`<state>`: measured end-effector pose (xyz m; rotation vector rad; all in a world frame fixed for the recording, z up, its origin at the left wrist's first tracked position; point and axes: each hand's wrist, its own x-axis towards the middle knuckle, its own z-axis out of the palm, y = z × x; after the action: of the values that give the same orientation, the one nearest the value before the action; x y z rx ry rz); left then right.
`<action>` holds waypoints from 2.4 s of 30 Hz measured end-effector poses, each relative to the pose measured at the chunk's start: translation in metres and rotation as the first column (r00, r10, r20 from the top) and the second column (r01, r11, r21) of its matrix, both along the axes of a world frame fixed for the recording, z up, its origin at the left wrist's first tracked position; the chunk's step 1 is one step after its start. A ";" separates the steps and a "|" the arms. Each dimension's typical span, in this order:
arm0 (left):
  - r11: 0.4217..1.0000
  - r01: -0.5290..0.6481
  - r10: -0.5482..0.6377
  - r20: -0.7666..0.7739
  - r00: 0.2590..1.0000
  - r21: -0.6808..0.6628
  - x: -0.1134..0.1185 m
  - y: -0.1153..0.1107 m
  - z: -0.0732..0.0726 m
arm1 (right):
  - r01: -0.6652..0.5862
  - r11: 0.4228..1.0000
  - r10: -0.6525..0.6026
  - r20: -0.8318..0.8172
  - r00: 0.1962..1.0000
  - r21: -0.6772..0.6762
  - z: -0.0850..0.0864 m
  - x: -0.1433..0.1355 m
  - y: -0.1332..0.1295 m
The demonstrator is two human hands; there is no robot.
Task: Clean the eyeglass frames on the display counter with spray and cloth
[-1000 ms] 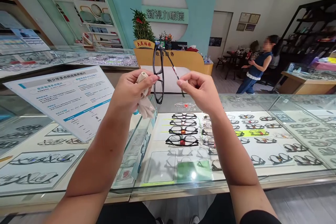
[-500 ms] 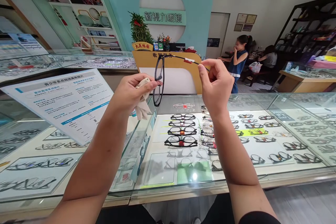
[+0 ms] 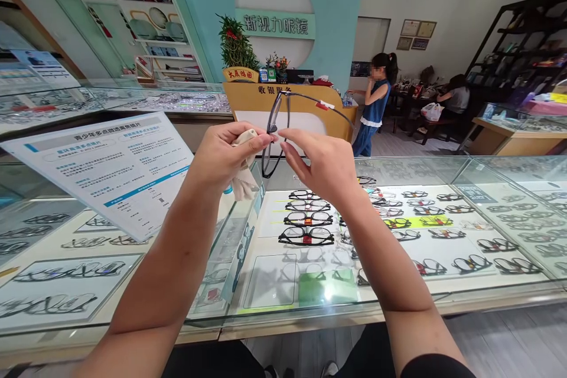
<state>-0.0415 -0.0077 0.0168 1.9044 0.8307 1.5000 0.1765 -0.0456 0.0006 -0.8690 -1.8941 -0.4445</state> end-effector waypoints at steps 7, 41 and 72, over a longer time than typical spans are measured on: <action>0.998 -0.061 0.064 0.102 0.993 -0.030 0.000 0.001 -0.001 | 0.044 0.999 -0.045 -0.044 0.998 -0.012 0.002 0.005 0.002; 0.992 -0.126 0.120 0.164 0.979 0.021 0.012 -0.005 -0.005 | -0.232 0.939 0.178 -0.219 0.959 -0.255 -0.005 -0.010 0.005; 0.593 -0.107 0.189 0.008 0.982 -0.798 -0.045 0.045 -0.150 | -0.271 0.906 0.124 -0.410 0.903 -0.324 -0.103 0.012 0.010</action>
<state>-0.0862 0.0377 -0.1329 1.0863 1.3604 0.9954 0.1885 -0.0357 -0.1027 -0.9139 -1.6979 0.2175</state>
